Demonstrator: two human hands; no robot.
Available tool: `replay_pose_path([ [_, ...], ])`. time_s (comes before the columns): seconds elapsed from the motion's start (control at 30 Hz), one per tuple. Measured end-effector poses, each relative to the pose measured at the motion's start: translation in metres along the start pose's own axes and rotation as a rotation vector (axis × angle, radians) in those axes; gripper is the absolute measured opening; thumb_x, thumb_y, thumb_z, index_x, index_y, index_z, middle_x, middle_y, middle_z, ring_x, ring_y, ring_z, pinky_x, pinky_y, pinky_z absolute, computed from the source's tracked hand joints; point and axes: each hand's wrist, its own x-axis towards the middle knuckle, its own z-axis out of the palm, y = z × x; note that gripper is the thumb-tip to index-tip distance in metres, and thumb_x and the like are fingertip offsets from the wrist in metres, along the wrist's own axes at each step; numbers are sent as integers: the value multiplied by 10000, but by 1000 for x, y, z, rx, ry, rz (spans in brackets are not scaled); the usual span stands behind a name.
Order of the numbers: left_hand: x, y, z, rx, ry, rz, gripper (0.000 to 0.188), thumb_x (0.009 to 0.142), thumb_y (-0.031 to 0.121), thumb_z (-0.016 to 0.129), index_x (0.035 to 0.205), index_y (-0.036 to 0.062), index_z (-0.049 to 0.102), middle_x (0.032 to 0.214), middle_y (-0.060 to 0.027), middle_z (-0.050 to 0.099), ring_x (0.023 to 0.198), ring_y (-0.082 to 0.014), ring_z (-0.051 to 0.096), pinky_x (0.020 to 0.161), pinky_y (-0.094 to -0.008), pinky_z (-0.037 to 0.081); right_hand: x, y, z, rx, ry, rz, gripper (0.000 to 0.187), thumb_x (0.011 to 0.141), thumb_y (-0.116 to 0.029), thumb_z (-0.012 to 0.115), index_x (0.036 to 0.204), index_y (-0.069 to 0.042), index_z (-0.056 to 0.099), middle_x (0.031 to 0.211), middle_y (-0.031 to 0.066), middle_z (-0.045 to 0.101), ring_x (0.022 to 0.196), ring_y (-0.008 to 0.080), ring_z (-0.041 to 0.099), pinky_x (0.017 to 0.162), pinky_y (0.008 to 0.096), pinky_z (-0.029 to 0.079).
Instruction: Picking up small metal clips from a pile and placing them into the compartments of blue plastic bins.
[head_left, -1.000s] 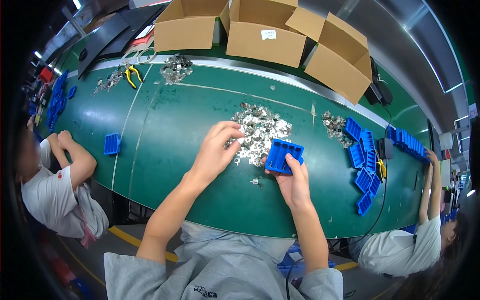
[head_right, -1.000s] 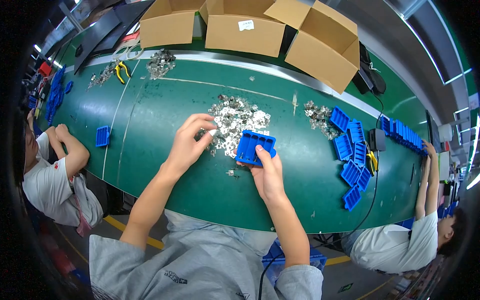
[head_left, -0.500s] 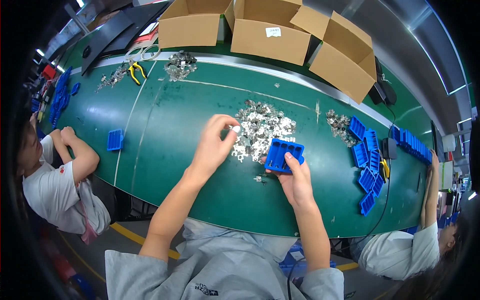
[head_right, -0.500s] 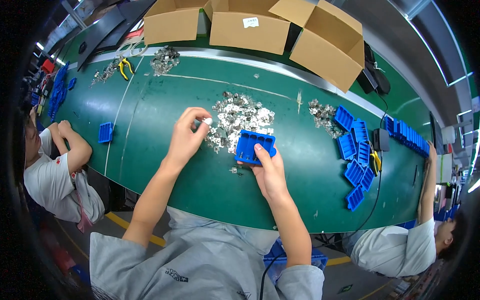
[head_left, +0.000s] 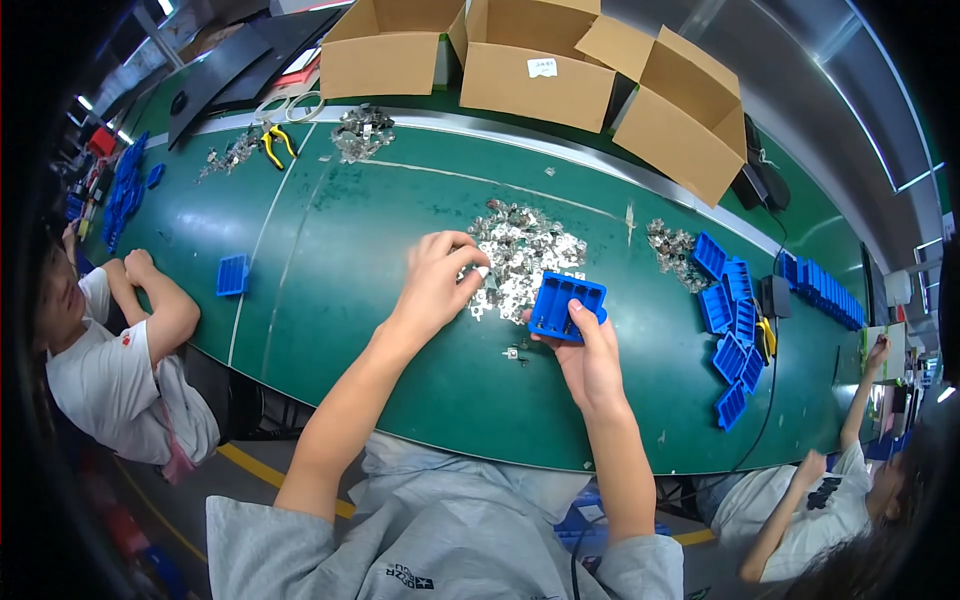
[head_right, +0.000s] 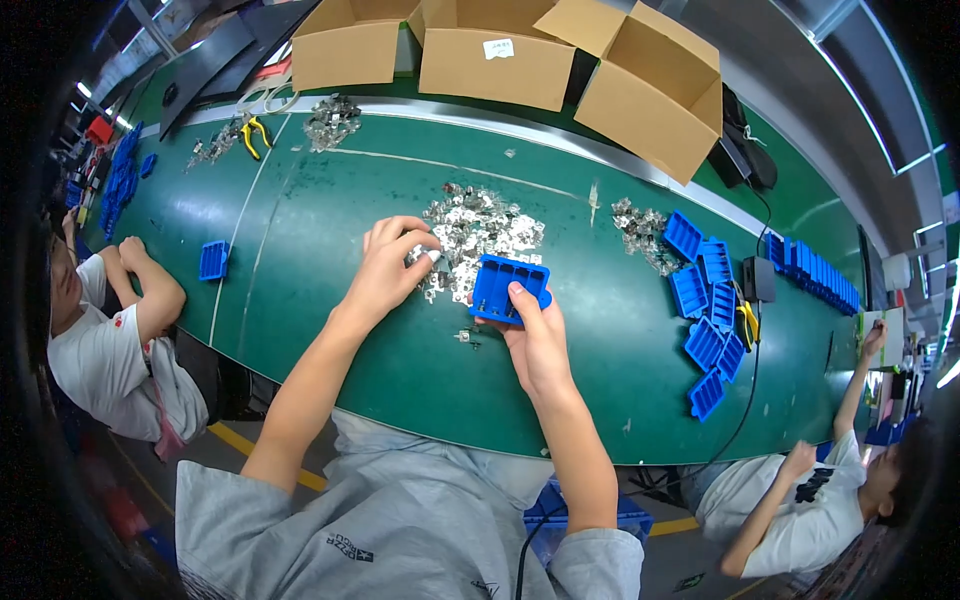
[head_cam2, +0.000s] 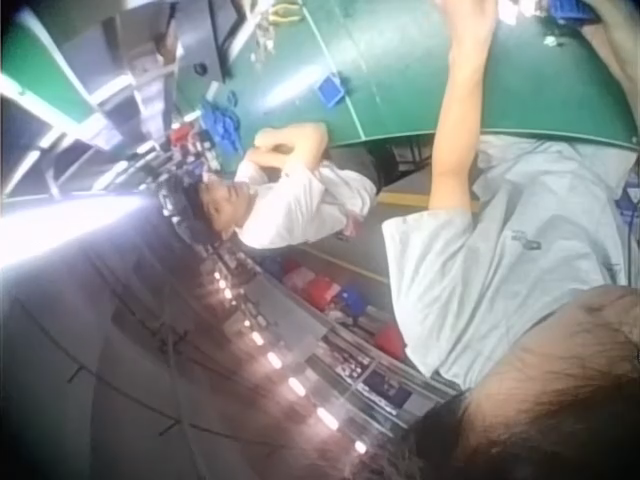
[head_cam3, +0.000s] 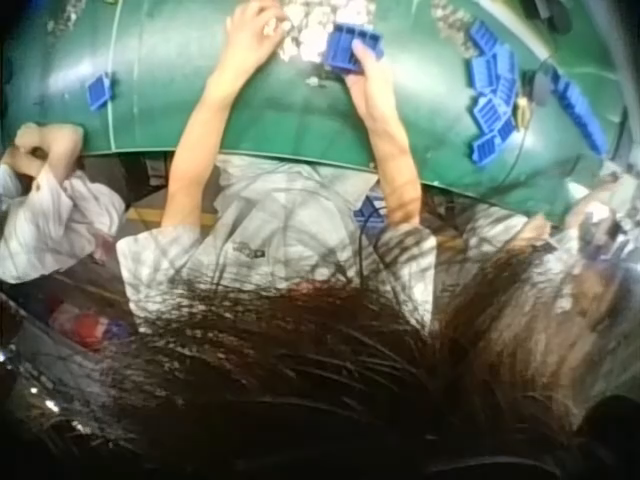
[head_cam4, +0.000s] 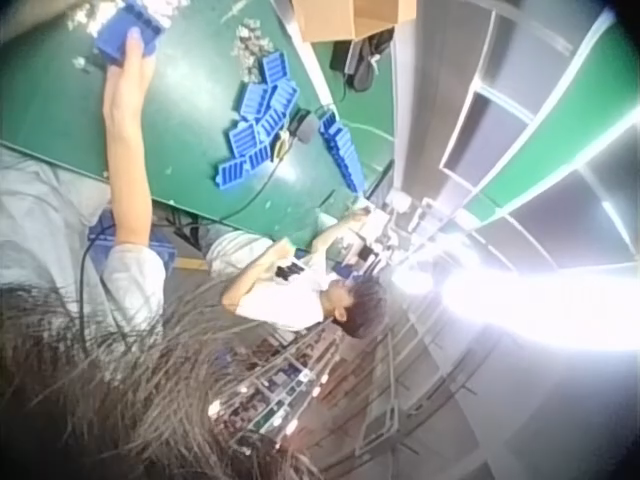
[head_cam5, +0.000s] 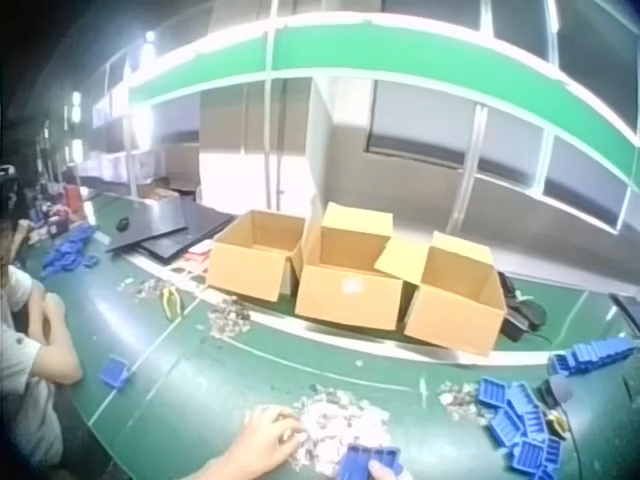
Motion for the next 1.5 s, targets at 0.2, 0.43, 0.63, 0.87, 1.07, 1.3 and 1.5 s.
replay_pose_path([
  [0.2,2,3,0,-8,23,16,165,789,32,631,944,90,630,1075,-49,575,1094,-286,484,925,-404,367,1,-1,-3,32,-26,34,449,957,-279,512,1264,45,463,1140,189,607,996,301,640,785,380,526],
  [0.43,-4,35,-2,-264,80,338,262,718,-67,641,963,24,615,979,-122,629,937,-308,600,804,-392,492,-1,0,4,332,-116,203,450,997,-292,429,1297,42,432,1177,224,586,1091,339,595,897,425,509],
  [0.63,-6,38,3,-255,58,385,273,695,-52,660,954,26,629,979,-108,642,939,-296,618,800,-390,508,2,12,-5,300,-41,169,412,988,-286,468,1256,27,467,1137,188,602,1048,301,610,863,434,513],
  [0.87,-8,43,1,-353,28,370,252,751,-33,640,997,20,639,1008,-100,644,964,-272,624,805,-346,513,3,9,-4,203,20,96,378,970,-305,522,1188,2,503,1085,146,620,970,251,622,806,411,516],
  [1.07,-14,43,2,-821,-134,-173,200,896,47,569,1088,17,617,1025,-63,640,918,-128,609,780,-273,499,1,9,1,-2,13,-35,366,973,-290,530,1201,-7,485,1075,119,622,955,202,631,792,355,519],
  [1.3,-12,35,2,-1002,-306,-349,155,927,59,554,1069,0,572,1023,-36,608,902,-89,582,816,-261,478,1,21,-7,-188,48,-131,310,972,-247,543,1187,-33,483,1045,58,609,904,113,595,787,272,497],
  [1.5,-17,29,5,-940,-262,-326,120,960,86,529,1048,7,547,1015,-39,590,876,-95,550,779,-249,463,-1,21,2,-275,63,-166,364,973,-252,517,1208,20,463,1117,153,605,983,225,632,826,401,549],
])
